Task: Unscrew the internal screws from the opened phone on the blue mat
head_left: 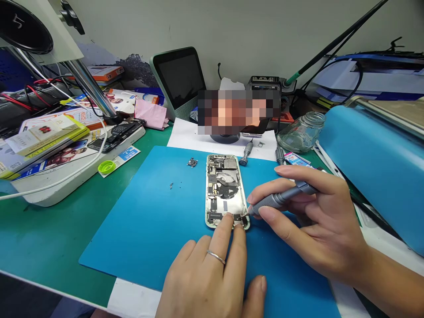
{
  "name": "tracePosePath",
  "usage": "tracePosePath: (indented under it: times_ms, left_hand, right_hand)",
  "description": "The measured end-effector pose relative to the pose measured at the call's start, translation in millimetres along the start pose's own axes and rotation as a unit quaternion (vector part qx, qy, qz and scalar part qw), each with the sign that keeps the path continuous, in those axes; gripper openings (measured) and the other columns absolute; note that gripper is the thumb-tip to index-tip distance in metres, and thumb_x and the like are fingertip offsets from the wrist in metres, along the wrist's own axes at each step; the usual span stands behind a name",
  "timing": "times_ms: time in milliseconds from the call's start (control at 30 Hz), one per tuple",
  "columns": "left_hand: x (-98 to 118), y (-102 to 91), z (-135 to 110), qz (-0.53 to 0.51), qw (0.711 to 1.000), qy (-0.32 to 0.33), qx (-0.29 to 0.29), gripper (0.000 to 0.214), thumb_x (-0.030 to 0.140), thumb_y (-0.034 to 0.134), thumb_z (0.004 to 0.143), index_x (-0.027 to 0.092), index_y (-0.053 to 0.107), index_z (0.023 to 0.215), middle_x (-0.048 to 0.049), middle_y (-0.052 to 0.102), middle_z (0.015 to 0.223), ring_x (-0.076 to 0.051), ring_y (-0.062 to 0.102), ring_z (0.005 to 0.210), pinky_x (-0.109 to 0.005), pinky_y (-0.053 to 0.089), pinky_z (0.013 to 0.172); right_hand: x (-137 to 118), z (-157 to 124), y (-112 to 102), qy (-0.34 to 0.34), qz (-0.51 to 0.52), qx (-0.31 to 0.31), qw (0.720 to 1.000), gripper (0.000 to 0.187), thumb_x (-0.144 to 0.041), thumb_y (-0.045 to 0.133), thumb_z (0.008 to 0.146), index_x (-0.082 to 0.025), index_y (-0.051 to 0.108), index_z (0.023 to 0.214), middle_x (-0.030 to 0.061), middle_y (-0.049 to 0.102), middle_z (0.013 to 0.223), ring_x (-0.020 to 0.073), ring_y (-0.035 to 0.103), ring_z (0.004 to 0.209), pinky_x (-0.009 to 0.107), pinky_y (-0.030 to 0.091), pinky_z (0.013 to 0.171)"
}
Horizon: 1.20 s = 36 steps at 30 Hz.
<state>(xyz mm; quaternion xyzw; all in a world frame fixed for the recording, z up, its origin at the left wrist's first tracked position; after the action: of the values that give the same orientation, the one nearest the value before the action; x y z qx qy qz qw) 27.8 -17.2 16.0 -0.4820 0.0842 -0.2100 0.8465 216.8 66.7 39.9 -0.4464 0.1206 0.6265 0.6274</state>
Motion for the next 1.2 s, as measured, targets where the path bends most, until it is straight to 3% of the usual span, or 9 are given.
tracePosePath:
  times_ms: [400, 700, 1000, 1200]
  left_hand:
    - [-0.5, -0.9, 0.3, 0.004, 1.000, 0.005, -0.007, 0.047, 0.038, 0.038, 0.109, 0.017, 0.077, 0.126, -0.0079, 0.076, 0.135, -0.019, 0.076, 0.074, -0.033, 0.057, 0.060]
    - [0.0, -1.5, 1.8, 0.008, 1.000, 0.001, -0.005, 0.050, 0.038, 0.034, 0.110, 0.018, 0.077, 0.125, -0.0055, 0.077, 0.134, -0.018, 0.076, 0.074, -0.032, 0.057, 0.060]
    - [-0.4, -1.8, 1.1, 0.008, 1.000, 0.004, -0.008, 0.050, 0.039, 0.034, 0.111, 0.018, 0.077, 0.126, -0.0070, 0.076, 0.135, -0.018, 0.076, 0.072, -0.033, 0.057, 0.060]
    - [0.4, -1.2, 0.4, 0.005, 1.000, -0.002, -0.010, 0.049, 0.039, 0.034, 0.110, 0.019, 0.076, 0.126, -0.0063, 0.076, 0.136, -0.018, 0.076, 0.075, -0.034, 0.057, 0.062]
  right_hand:
    - [2.9, -1.3, 1.5, 0.020, -0.005, 0.012, 1.000, 0.063, -0.004, 0.070, 0.095, -0.035, 0.050, 0.146, 0.0025, 0.073, 0.106, 0.0191, 0.080, 0.094, 0.028, 0.072, 0.072]
    - [4.2, -0.4, 1.3, 0.018, -0.010, 0.015, 1.000, 0.064, -0.004, 0.070, 0.095, -0.035, 0.049, 0.147, 0.0013, 0.073, 0.106, 0.0166, 0.080, 0.096, 0.024, 0.071, 0.075]
    - [-0.7, 1.0, 1.0, 0.005, 0.005, 0.024, 1.000, 0.065, -0.001, 0.070, 0.093, -0.035, 0.052, 0.145, 0.0022, 0.071, 0.102, 0.0188, 0.080, 0.089, 0.026, 0.071, 0.065]
    - [-0.4, 1.5, 1.5, 0.011, 0.008, 0.006, 1.000, 0.066, 0.000, 0.068, 0.094, -0.034, 0.050, 0.147, 0.0027, 0.069, 0.107, 0.0165, 0.079, 0.093, 0.024, 0.072, 0.072]
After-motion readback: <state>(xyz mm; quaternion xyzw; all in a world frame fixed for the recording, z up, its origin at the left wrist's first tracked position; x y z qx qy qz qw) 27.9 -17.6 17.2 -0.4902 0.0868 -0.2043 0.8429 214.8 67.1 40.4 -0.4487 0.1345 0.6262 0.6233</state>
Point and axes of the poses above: each hand's wrist, its own z-axis towards the middle knuckle, its own y-axis out of the palm, x = y × z, the point moved 1 cm from there along z, towards the middle knuckle
